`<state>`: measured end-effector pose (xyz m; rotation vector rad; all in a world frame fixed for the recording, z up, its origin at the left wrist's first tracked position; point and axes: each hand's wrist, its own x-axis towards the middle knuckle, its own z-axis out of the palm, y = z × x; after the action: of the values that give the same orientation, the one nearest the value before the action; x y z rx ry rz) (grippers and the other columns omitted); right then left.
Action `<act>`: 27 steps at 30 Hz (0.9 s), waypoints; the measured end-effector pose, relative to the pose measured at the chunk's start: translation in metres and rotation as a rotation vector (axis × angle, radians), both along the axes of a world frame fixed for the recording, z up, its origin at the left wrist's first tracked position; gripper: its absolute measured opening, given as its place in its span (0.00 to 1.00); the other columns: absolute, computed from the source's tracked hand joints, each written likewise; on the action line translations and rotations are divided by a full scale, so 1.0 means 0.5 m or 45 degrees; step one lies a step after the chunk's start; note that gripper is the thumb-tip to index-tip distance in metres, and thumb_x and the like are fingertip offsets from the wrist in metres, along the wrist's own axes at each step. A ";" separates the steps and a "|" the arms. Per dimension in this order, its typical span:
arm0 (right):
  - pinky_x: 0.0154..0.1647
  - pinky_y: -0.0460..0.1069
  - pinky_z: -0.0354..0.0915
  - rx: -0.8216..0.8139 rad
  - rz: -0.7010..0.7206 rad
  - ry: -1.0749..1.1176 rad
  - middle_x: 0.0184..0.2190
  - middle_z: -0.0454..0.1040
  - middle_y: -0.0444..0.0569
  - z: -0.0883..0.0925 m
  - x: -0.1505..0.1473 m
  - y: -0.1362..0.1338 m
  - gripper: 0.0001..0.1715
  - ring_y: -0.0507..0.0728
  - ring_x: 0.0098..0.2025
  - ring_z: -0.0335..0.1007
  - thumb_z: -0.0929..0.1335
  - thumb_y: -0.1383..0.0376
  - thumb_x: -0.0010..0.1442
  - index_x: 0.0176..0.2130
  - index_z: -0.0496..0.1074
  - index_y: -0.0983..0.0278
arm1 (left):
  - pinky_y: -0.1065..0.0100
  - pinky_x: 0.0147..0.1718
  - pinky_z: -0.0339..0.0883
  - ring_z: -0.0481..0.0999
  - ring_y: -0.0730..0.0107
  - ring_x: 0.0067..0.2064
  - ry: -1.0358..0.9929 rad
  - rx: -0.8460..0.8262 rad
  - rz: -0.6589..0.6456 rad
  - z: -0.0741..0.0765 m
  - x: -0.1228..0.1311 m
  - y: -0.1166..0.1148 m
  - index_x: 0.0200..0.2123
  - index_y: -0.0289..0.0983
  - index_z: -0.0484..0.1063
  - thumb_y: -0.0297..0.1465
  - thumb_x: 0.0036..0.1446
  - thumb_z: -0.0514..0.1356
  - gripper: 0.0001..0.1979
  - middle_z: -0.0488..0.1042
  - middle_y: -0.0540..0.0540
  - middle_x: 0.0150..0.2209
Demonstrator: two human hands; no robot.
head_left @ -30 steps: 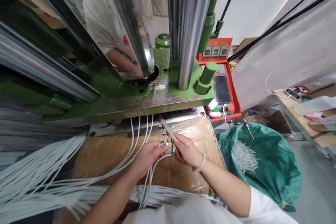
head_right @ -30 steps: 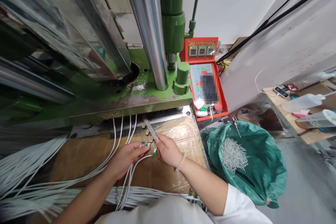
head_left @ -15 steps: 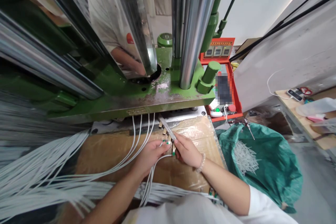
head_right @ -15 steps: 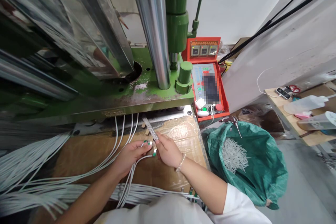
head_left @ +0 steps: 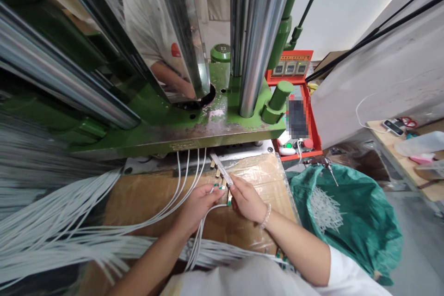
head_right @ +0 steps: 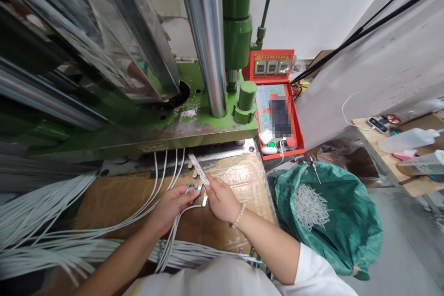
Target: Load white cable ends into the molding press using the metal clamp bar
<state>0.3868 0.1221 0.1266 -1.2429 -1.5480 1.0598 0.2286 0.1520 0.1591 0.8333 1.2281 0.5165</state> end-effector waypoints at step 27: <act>0.28 0.46 0.66 -0.282 0.128 0.162 0.28 0.69 0.47 0.005 0.013 -0.012 0.25 0.50 0.23 0.64 0.59 0.53 0.66 0.55 0.68 0.62 | 0.70 0.25 0.58 0.69 0.68 0.27 0.084 0.047 -0.012 0.003 -0.028 0.031 0.26 0.32 0.75 0.40 0.39 0.67 0.16 0.73 0.46 0.24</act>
<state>0.3931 0.1163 0.1289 -1.2282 -1.4369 1.3795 0.2145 0.1675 0.1607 0.8929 1.2775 0.5084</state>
